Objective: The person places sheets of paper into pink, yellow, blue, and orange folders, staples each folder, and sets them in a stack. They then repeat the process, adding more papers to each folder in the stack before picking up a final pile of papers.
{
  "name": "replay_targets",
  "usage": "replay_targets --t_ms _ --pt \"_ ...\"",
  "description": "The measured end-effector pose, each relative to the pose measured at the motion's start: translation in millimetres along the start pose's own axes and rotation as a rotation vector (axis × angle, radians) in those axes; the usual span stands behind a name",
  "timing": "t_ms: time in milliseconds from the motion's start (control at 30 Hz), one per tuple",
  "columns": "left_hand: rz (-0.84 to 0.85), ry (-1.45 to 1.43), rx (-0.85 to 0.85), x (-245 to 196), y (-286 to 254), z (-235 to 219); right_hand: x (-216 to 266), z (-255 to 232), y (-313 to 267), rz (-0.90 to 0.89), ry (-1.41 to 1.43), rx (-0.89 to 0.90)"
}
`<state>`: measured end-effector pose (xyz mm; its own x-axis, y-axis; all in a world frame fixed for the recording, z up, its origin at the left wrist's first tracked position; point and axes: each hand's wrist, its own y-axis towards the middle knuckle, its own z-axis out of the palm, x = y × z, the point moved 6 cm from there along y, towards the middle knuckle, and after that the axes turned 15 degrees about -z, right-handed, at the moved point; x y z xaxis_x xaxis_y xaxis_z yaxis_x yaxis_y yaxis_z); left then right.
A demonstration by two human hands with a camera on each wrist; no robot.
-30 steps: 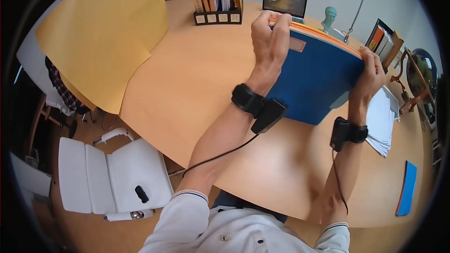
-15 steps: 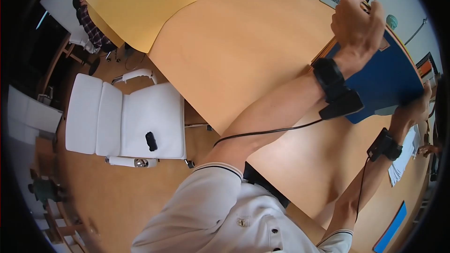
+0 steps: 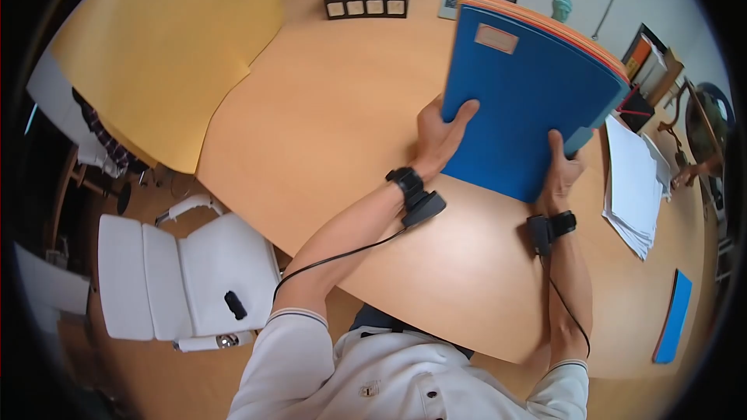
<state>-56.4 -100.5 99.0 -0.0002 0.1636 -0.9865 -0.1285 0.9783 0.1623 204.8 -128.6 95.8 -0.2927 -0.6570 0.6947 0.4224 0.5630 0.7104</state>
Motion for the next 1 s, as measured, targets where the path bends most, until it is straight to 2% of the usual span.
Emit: replay_targets --t_ms 67,133,233,267,400,467,500,567,600,633,700,733,800,833,867,900,967,1000 --pt "0.057 -0.042 -0.134 0 -6 -1 2 -5 2 -0.059 -0.038 0.01" --pt "0.051 -0.057 -0.136 -4 -6 0 11 -5 8 -0.188 -0.03 0.032" --pt "0.075 -0.079 -0.142 -9 -3 -8 10 -5 12 -0.213 0.032 0.011" --pt "0.107 -0.095 -0.135 -10 -3 -10 5 -5 9 -0.15 0.033 0.055" --pt "0.092 -0.12 -0.136 7 -10 -14 -1 -1 -8 -0.171 0.059 0.047" --pt "-0.074 0.104 -0.088 24 -7 -17 -5 5 -12 -0.043 0.072 0.17" --pt "-0.075 0.113 -0.059 19 -10 -13 -4 2 -14 -0.037 0.057 0.143" --pt "-0.168 0.182 -0.191 10 -12 -12 -5 9 -11 0.0 0.015 0.265" --pt "-0.015 0.231 -0.345 38 3 -21 -3 11 -10 0.029 0.047 0.267" --pt "0.006 0.237 -0.303 33 6 -20 0 12 -9 0.056 0.08 0.268" --pt "-0.223 0.157 -0.11 39 13 -18 -7 12 -12 0.061 0.106 0.213" --pt "-0.204 0.167 -0.077 35 16 -16 -7 13 -14 0.043 0.049 0.214" --pt "-0.365 -0.008 -0.067 44 19 -19 -5 8 -13 0.083 0.031 0.212" --pt "-0.358 0.008 -0.042 41 18 -23 -4 6 -13 0.138 0.071 0.211" --pt "-0.414 0.003 -0.043 38 16 -29 -7 23 -19 0.129 -0.047 0.295" --pt "-0.473 0.002 -0.05 38 13 -36 -5 28 -19 0.137 -0.077 0.297" --pt "-0.461 0.061 -0.016 44 13 -62 -4 44 -28 0.269 -0.033 0.369" --pt "-0.451 0.106 0.004 46 14 -75 -4 49 -31 0.272 -0.025 0.353"
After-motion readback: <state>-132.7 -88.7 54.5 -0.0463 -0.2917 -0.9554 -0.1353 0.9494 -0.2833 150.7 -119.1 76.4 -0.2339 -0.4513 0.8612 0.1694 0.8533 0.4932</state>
